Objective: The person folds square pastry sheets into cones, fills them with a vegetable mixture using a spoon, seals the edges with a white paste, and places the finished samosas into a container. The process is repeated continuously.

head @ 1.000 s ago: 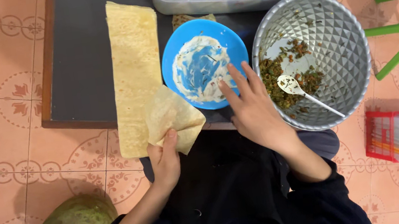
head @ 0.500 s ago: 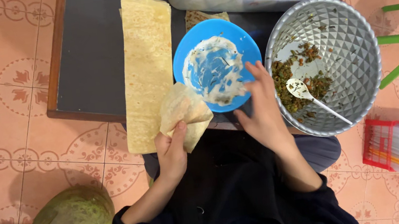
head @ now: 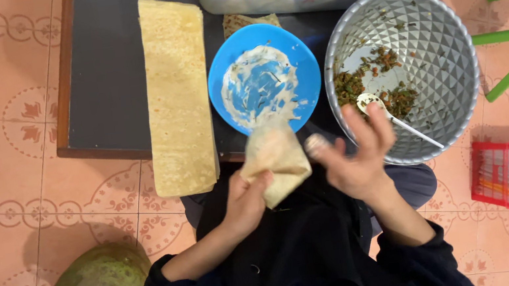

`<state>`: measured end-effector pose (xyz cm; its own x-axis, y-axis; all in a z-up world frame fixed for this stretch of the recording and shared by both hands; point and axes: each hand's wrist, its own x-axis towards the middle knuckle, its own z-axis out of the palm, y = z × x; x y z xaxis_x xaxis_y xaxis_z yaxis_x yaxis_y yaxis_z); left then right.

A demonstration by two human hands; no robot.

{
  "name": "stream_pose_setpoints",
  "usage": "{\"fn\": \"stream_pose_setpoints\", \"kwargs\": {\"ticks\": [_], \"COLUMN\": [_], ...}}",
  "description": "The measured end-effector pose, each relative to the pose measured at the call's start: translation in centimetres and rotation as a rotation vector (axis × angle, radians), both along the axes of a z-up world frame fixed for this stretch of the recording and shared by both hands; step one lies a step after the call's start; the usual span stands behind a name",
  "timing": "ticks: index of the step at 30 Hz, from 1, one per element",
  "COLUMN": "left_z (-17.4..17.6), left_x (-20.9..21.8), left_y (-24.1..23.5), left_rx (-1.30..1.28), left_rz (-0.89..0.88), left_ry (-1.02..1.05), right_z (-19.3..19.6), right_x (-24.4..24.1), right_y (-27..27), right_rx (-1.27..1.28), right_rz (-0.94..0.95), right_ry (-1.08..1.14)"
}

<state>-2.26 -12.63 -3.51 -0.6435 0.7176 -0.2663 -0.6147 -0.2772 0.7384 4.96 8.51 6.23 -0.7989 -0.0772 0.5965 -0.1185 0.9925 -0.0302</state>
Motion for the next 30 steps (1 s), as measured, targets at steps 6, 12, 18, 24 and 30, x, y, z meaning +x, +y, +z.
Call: {"fn": "stream_pose_setpoints", "kwargs": {"ticks": [6,12,18,24,30], "left_z": [-0.1,-1.2,-2.1,0.5,4.1], "left_x": [1.3,1.8,3.4,0.9,-1.6], "left_y": [0.4,2.6,3.9,4.6,4.6], "left_rx": [0.380,0.338,0.425,0.339,0.375], "left_rz": [-0.121,0.086,0.141,0.030,-0.159], "left_ry": [-0.248,-0.178,-0.165,0.953,0.995], "right_z": [-1.3,-1.6,-3.6,-5.5,-3.3], "right_x": [-1.9,0.8,3.1,4.1,3.7], "right_y": [-0.1,-2.6,-5.2,-3.9,-1.6], "right_rx": [-0.066,-1.743,-1.794,-1.933,-2.759], "right_rz": [-0.171,0.437,0.489,0.105,0.404], "right_ry": [0.012,-0.122,-0.076,-0.134,-0.351]}}
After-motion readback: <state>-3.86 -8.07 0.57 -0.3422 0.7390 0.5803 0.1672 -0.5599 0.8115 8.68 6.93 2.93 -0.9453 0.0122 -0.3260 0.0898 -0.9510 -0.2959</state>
